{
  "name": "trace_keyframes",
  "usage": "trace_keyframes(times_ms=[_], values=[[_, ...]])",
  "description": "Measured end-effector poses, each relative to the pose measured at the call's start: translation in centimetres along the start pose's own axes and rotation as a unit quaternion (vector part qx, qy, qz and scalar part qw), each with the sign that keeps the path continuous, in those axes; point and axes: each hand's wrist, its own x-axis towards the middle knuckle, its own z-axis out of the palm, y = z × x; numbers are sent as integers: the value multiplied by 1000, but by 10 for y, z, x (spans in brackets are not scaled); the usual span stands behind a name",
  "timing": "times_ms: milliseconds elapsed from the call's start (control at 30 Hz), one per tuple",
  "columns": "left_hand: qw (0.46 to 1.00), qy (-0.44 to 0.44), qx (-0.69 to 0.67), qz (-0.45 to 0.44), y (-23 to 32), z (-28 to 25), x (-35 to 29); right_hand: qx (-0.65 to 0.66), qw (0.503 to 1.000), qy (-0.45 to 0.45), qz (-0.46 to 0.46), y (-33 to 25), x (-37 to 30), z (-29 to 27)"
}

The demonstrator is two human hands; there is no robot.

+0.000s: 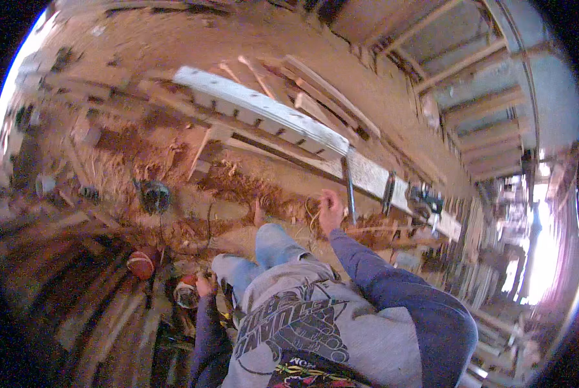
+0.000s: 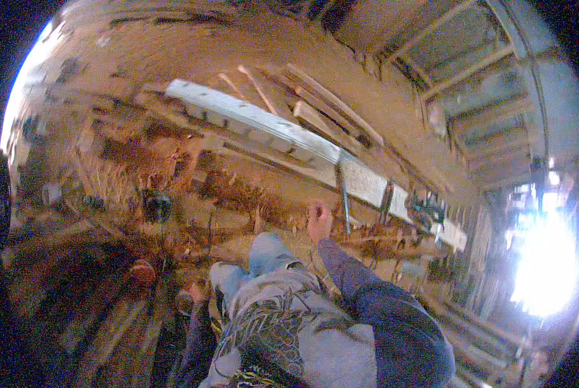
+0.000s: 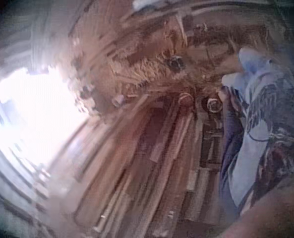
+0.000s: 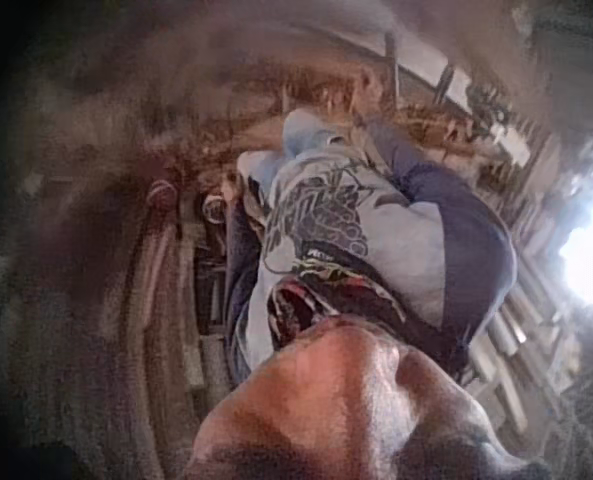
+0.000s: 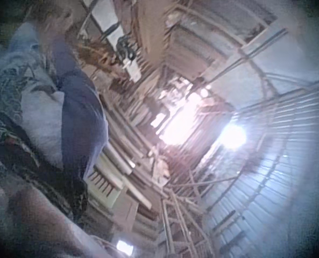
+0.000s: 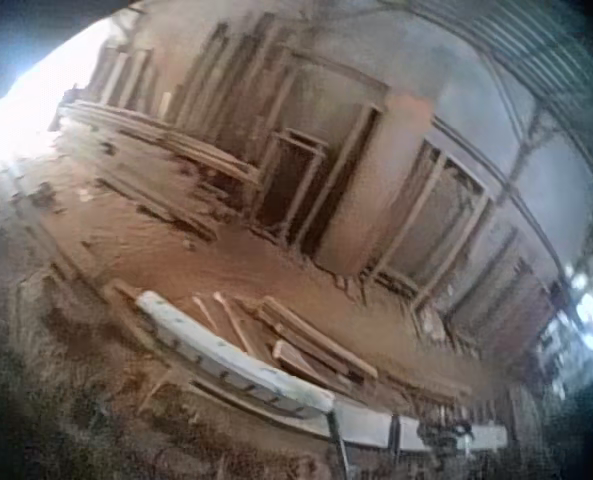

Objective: The person hammers small wooden blocks into slots on a white slatted board, then uses a power sander to smooth the board's surface. The person handles the board, blocks, hammer, and sander throughout the sequence.

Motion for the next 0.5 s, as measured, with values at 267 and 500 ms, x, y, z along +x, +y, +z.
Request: trace_keyframes(times_ms=[267, 500], values=[[940, 92, 32, 327, 329, -85, 25, -325, 938, 0, 122, 88, 78, -87], [867, 173, 44, 464, 573, -83, -15, -119, 964, -193, 138, 117, 118, -104]])
